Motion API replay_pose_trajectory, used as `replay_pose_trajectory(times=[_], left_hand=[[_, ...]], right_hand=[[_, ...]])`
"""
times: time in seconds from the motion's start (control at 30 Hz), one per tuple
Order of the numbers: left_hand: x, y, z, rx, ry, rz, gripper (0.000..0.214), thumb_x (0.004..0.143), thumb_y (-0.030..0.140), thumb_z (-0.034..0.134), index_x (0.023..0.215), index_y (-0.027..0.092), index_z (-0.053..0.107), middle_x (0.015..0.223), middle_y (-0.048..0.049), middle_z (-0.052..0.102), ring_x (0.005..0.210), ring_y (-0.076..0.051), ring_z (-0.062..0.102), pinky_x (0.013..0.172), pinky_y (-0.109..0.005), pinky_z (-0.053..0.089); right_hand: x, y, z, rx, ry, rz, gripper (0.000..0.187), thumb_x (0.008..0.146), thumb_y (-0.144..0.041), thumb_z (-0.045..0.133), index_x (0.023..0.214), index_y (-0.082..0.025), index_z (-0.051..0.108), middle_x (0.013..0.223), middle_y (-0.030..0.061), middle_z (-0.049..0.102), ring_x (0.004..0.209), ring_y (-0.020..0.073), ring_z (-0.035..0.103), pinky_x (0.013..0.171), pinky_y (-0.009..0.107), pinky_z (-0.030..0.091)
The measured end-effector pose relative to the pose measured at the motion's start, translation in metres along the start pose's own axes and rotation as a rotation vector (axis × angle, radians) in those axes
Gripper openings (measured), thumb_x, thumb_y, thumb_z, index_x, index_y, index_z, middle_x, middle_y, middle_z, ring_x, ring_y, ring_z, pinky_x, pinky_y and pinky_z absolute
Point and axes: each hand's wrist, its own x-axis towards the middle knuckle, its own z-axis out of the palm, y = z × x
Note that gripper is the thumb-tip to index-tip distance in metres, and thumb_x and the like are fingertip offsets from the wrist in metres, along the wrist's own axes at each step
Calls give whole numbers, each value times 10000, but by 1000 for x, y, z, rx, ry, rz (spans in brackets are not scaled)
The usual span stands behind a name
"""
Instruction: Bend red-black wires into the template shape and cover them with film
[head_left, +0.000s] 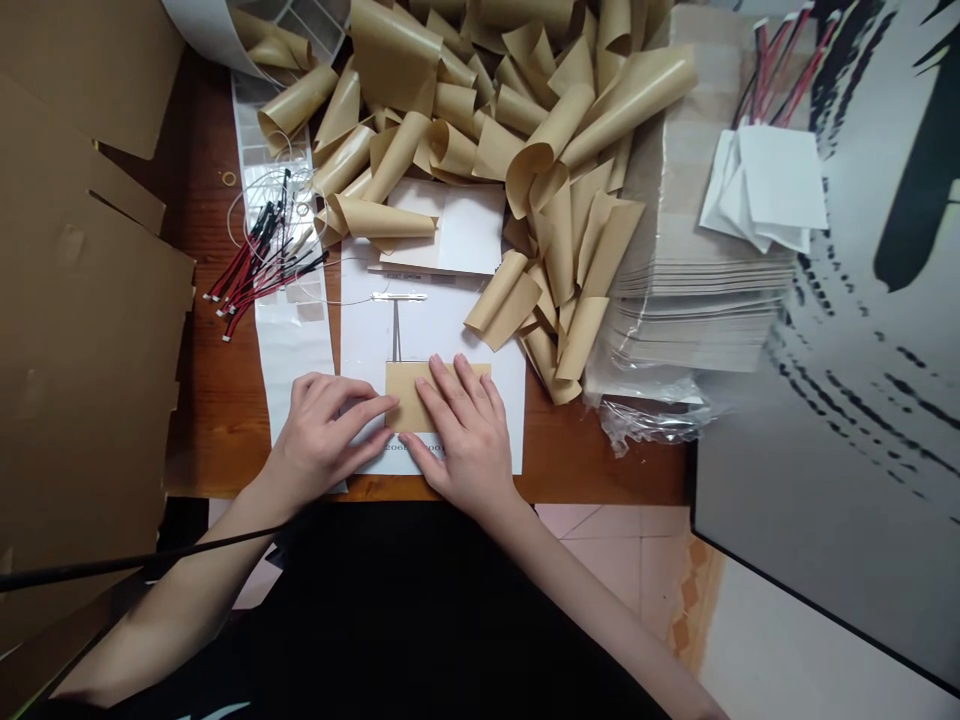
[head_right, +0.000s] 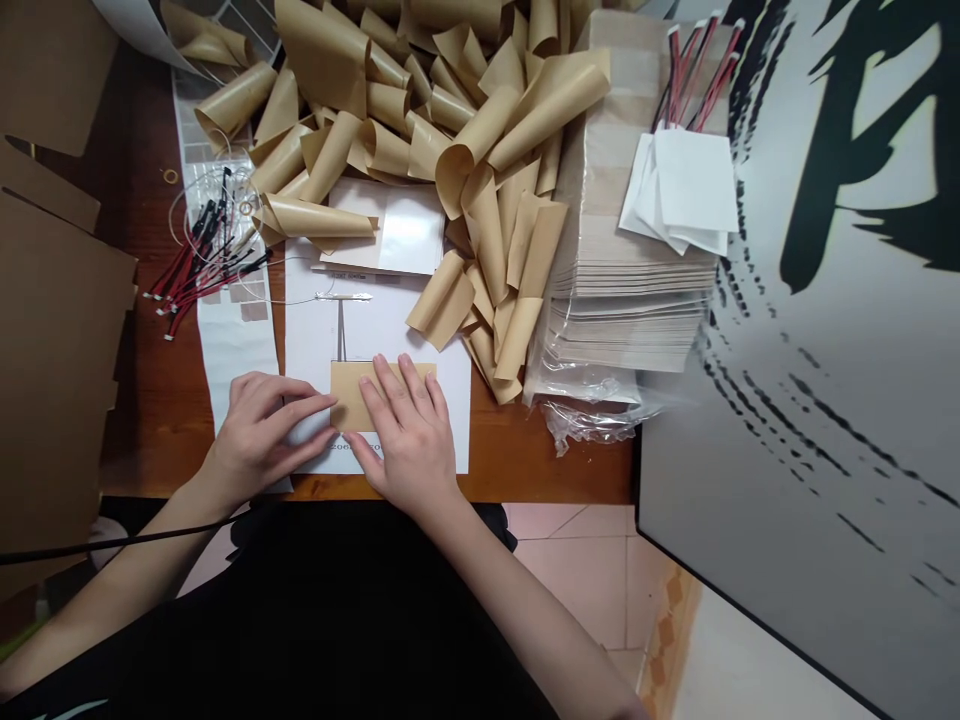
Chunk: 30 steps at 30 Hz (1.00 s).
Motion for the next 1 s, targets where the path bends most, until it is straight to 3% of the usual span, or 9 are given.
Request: replay_pose_trajectory(times=[0.13,0.53,1.0], left_hand=[[-2,1,3,24,38,-25,328,892,243,693,1208,211,614,972,-65,668,875,-216,586,835,-390,390],[-1,3,6,27,36,-12,251,883,204,708,1122,206,632,899,-27,722,830,-199,607,832,-399,353],[2,4,2,-167,-67,-70,201,910,152,613,1075,236,694,850,-9,728,820,-179,609,835,-405,354]], right_hand=[[-1,0,0,7,9,3,539,965,-414,561,1451,-186,506,1531,118,507,1503,294,334,1189,530,312],[1,-1,3,-32,34,-19,513,957,-399,598,1400,-148,541,1503,141,535,1485,305,364,1194,510,300],[1,-3,4,-56,-4,-28,552,966,-378,549,1462,-144,485,1534,158,491,1507,333,317,1193,557,290]])
